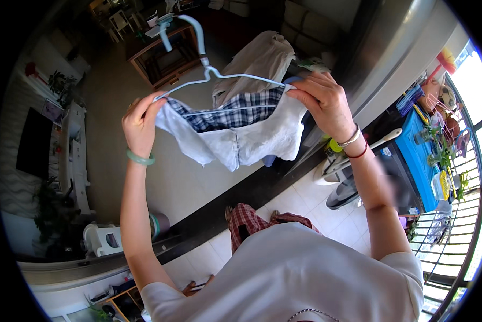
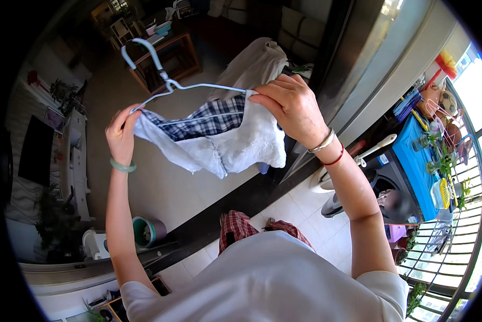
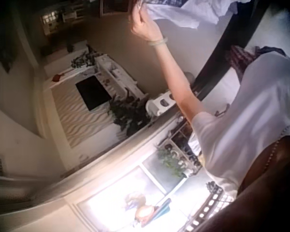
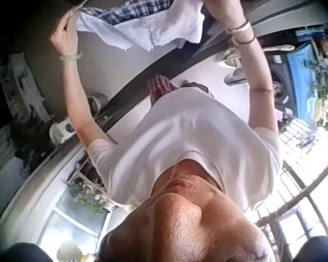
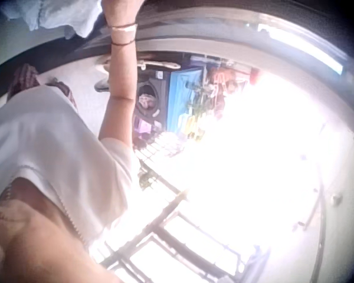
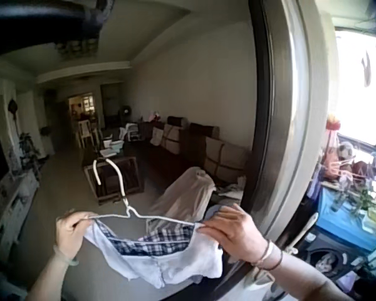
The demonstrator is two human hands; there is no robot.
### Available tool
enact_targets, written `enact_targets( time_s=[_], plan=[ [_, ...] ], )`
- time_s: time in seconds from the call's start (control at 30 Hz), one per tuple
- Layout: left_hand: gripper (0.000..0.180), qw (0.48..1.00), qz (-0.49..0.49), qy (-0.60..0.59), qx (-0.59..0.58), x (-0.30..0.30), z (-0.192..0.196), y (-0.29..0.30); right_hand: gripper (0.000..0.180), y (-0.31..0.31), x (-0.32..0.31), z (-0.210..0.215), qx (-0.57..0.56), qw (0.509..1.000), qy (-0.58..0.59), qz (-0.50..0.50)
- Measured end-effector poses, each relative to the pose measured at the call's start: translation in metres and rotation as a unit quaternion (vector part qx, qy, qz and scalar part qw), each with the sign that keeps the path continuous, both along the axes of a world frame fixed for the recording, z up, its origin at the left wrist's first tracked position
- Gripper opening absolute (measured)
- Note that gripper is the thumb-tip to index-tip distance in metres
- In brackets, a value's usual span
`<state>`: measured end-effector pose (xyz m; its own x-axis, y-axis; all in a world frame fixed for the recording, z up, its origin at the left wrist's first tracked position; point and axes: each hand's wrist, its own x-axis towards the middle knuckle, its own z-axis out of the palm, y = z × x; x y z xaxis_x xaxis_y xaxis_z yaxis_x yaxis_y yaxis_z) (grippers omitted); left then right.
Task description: The person removes various garments from a washing machine, shakes them out, and hangs them on hangers. They handle white shorts, beige shorts, a plaid shirt, and a pink patterned garment, placing each on a hanger and then on a drying rack.
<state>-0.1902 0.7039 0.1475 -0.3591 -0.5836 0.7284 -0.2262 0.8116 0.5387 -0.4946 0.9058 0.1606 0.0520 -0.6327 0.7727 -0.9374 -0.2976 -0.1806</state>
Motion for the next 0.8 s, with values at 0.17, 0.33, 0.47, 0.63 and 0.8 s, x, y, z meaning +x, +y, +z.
enact_targets(
  time_s=[0.17, 0.33, 0.47, 0.63, 0.8],
  plan=[
    [0.017, 0.997, -0.072, -0.01, -0.014, -0.013, 0.024, -0.079, 0.013, -0.048, 0.001, 0.017, 0.036, 0.995, -0.087, -0.043],
    [0.014, 0.991, -0.124, -0.042, 0.034, -0.026, 0.037, -0.171, 0.012, -0.098, 0.015, 0.016, -0.018, 0.986, -0.121, -0.116],
    [0.01, 0.98, -0.169, -0.051, -0.095, -0.029, 0.04, -0.23, 0.009, -0.133, 0.031, 0.019, -0.055, 0.975, -0.112, -0.184],
    [0.015, 0.97, -0.219, -0.105, 0.019, -0.03, 0.037, -0.269, 0.007, -0.161, 0.046, 0.017, -0.048, 0.967, -0.13, -0.213],
    [0.013, 0.951, -0.295, -0.084, 0.034, -0.056, 0.026, -0.297, 0.01, -0.169, 0.039, 0.007, 0.008, 0.974, -0.121, -0.189]
  ],
)
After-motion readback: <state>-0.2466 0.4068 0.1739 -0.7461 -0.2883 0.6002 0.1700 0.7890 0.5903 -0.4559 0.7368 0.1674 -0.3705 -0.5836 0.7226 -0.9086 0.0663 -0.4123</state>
